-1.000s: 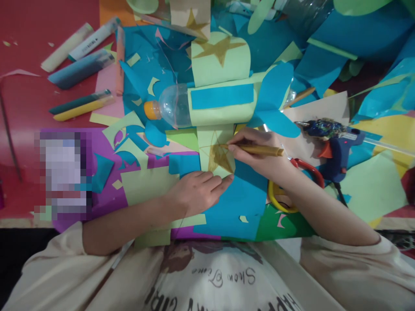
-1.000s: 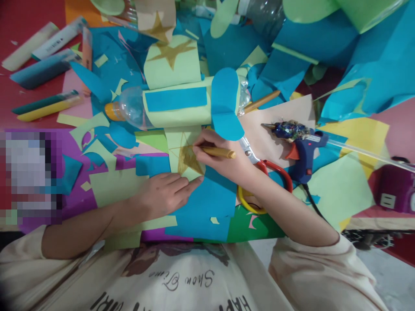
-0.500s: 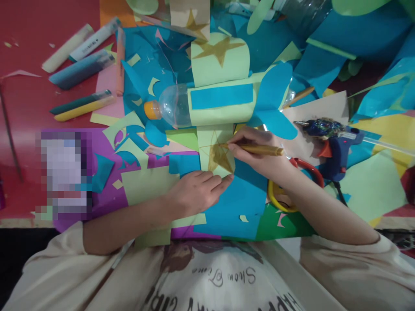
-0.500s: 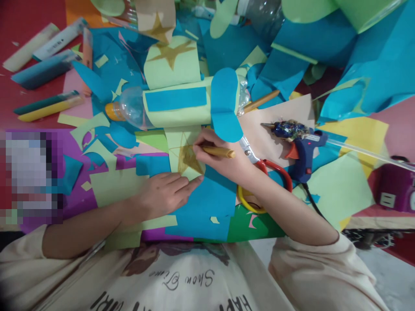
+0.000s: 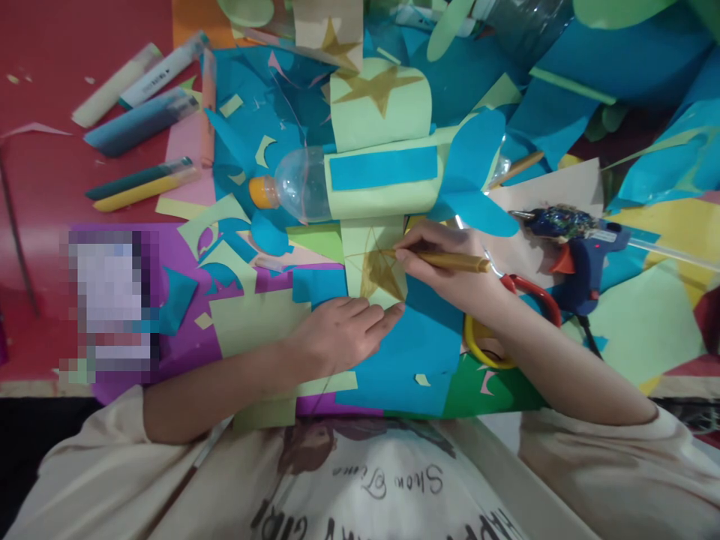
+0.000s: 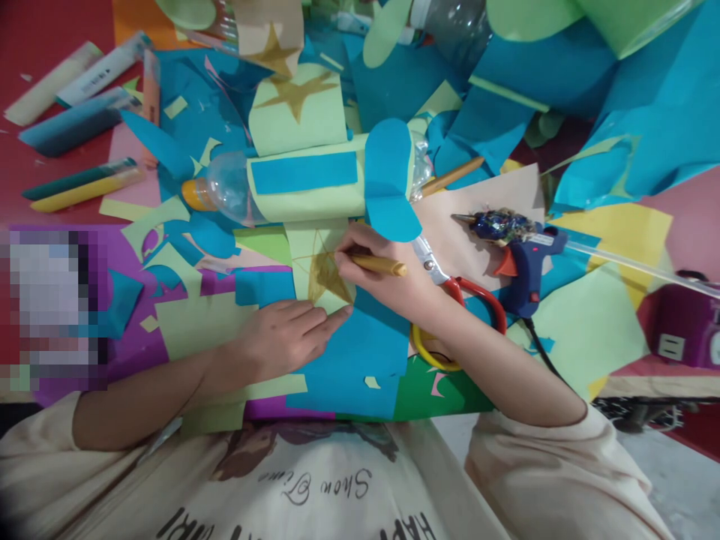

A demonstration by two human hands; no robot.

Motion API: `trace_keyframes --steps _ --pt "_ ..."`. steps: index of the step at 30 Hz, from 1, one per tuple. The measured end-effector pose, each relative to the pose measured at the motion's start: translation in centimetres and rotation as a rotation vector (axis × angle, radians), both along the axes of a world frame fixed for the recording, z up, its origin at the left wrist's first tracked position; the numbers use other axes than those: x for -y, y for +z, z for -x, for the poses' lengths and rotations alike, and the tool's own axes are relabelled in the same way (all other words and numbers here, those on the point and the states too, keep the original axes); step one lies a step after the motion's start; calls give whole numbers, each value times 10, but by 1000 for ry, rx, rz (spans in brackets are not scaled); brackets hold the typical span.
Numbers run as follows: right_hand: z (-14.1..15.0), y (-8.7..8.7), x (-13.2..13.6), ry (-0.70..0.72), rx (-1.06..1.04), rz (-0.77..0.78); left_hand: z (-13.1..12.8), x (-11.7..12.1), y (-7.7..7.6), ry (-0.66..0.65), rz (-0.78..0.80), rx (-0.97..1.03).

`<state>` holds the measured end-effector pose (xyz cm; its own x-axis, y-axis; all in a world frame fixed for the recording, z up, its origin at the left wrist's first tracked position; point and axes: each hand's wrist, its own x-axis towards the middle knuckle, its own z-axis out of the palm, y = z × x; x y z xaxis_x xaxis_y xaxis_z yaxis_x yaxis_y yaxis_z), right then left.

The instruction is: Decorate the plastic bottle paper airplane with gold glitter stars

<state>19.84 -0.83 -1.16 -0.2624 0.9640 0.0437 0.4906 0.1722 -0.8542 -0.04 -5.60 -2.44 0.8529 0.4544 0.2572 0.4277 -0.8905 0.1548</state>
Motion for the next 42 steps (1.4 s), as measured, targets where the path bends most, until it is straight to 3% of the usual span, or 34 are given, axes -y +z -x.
trace_keyframes --steps 8,14,20,29,38,42 --pt "-2 3 0 41 9 76 1 0 -1 -6 2 8" --pt "0 3 0 -9 14 14 0 0 -1 0 7 11" --pt "-2 3 1 32 3 59 -1 -1 -1 10 -2 65" --pt "0 3 -1 30 -28 -17 -1 -1 0 4 7 64" --pt "-4 2 -2 -23 -105 115 -1 0 0 3 -1 49" --pt "-6 5 -6 37 -150 179 -1 0 -1 10 -11 31"
